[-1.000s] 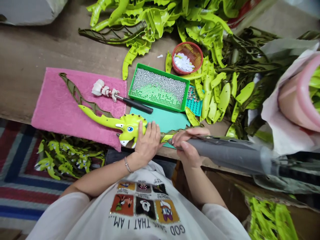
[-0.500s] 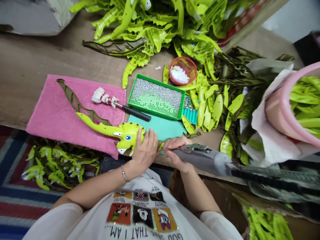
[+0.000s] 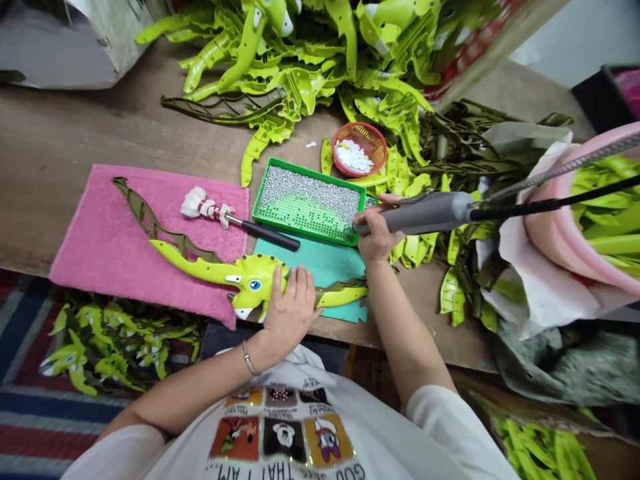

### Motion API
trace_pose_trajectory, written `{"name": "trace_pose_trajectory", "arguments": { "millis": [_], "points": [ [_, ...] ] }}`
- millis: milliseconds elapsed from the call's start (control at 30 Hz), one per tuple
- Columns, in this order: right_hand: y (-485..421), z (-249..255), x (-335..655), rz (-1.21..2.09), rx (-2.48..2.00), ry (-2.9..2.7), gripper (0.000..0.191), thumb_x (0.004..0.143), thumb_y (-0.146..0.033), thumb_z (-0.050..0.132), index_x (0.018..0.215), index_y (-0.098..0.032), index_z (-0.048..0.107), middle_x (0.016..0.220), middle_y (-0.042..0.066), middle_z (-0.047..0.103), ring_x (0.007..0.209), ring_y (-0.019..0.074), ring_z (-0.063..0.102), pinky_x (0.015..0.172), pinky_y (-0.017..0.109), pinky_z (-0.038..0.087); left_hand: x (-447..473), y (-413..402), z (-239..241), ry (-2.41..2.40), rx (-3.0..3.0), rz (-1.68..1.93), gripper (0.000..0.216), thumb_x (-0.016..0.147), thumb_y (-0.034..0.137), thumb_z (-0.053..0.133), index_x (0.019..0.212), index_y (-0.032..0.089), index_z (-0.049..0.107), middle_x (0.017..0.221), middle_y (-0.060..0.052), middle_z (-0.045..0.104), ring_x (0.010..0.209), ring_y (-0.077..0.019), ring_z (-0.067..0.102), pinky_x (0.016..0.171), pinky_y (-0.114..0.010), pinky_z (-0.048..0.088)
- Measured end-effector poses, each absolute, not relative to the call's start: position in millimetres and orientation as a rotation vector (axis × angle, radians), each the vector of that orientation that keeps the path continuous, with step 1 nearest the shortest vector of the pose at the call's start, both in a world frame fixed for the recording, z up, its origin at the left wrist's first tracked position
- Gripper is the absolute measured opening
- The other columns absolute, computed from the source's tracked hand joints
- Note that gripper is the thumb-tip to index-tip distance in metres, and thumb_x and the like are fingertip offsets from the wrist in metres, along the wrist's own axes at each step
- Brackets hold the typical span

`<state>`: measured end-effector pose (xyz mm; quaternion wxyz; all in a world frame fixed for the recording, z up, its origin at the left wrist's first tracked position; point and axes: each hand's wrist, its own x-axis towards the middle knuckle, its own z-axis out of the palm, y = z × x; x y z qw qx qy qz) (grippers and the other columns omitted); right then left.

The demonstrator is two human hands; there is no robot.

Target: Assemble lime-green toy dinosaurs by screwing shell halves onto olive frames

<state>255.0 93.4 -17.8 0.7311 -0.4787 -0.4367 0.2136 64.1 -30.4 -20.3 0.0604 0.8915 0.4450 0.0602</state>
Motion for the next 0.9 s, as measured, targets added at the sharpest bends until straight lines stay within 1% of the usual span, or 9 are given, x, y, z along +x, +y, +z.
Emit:
{"name": "trace_pose_trajectory", "arguments": {
  "millis": [167,267,333,533,600,700,733,800,900],
  "points": [
    [96.5,-22.3,254.8,0.458,-1.094,-0.95,0.024,0.071,-0.031,0.07,0.087,-0.022,0.053,0.051,-0.01,0.057,0.043,0.0104,0.05,0.055,0.027,0.046,64.0,-29.5,-18.9,1.349,2.739,0.174,0.061,0.097,0.044,0.054,0.138,0.0,0.053,0.141,-0.027,0.054,0.128,-0.036,0.057,0.119,-0.062,0.028],
    [96.0,-19.8,253.5,0.443,-1.137,-0.95,0.029,0.071,-0.035,0.07,0.091,-0.023,0.053,0.049,-0.011,0.054,0.042,0.0109,0.049,0.055,0.027,0.046,64.2,-29.0,-17.5,1.355,2.762,0.176,0.061,0.097,0.045,0.053,0.137,-0.001,0.055,0.14,-0.026,0.055,0.126,-0.0357,0.058,0.115,-0.061,0.036],
    [95.1,-18.0,252.9,0.452,-1.176,-0.959,0.029,0.071,-0.037,0.068,0.09,-0.023,0.051,0.049,-0.011,0.053,0.042,0.0113,0.05,0.054,0.028,0.046,64.5,-28.9,-16.7,1.361,2.759,0.164,0.061,0.097,0.046,0.053,0.136,-0.001,0.055,0.139,-0.026,0.056,0.125,-0.0356,0.059,0.114,-0.06,0.038],
    [97.3,-11.1,250.6,0.472,-1.287,-1.003,0.028,0.071,-0.044,0.065,0.083,-0.024,0.049,0.048,-0.009,0.049,0.042,0.0121,0.048,0.054,0.03,0.047,65.1,-29.3,-14.9,1.365,2.7,0.052,0.064,0.098,0.046,0.051,0.143,0.001,0.049,0.143,-0.027,0.052,0.131,-0.0356,0.053,0.117,-0.061,0.031],
    [95.2,-5.6,249.6,0.453,-1.3,-1.018,0.029,0.072,-0.047,0.064,0.08,-0.024,0.049,0.049,-0.008,0.048,0.044,0.0122,0.049,0.055,0.03,0.047,65.4,-28.5,-14.3,1.354,2.73,0.051,0.063,0.099,0.043,0.05,0.15,0.007,0.041,0.143,-0.026,0.053,0.132,-0.0353,0.053,0.116,-0.063,0.032],
    [78.6,7.3,250.2,0.393,-1.244,-1.024,0.028,0.075,-0.048,0.063,0.076,-0.024,0.05,0.053,-0.006,0.047,0.047,0.0124,0.05,0.058,0.032,0.048,66.6,-26.4,-12.9,1.18,2.846,0.08,0.062,0.1,0.028,0.049,0.158,0.029,0.024,0.145,-0.02,0.053,0.131,-0.0325,0.055,0.111,-0.063,0.037],
    [68.6,12.3,251.1,0.378,-1.215,-1.029,0.027,0.076,-0.048,0.063,0.075,-0.024,0.05,0.054,-0.006,0.046,0.048,0.0128,0.05,0.058,0.032,0.048,67.3,-25.6,-12.2,1.097,2.872,0.08,0.064,0.1,0.022,0.048,0.157,0.035,0.022,0.147,-0.018,0.052,0.132,-0.0319,0.054,0.11,-0.063,0.038],
    [43.2,22.0,253.4,0.37,-1.163,-1.061,0.028,0.078,-0.048,0.062,0.072,-0.024,0.049,0.053,-0.005,0.044,0.048,0.0135,0.048,0.055,0.032,0.046,69.2,-24.3,-10.5,0.982,2.867,0.055,0.066,0.098,0.016,0.048,0.156,0.037,0.025,0.149,-0.017,0.049,0.134,-0.0324,0.051,0.11,-0.063,0.037],
    [1.7,31.8,255.2,0.395,-1.133,-1.165,0.026,0.08,-0.046,0.059,0.069,-0.025,0.048,0.05,-0.005,0.04,0.043,0.0136,0.044,0.047,0.032,0.042,72.0,-23.4,-8.2,0.954,2.803,0.005,0.064,0.096,0.013,0.048,0.154,0.034,0.032,0.15,-0.017,0.048,0.137,-0.034,0.048,0.11,-0.064,0.036]
  ]
}}
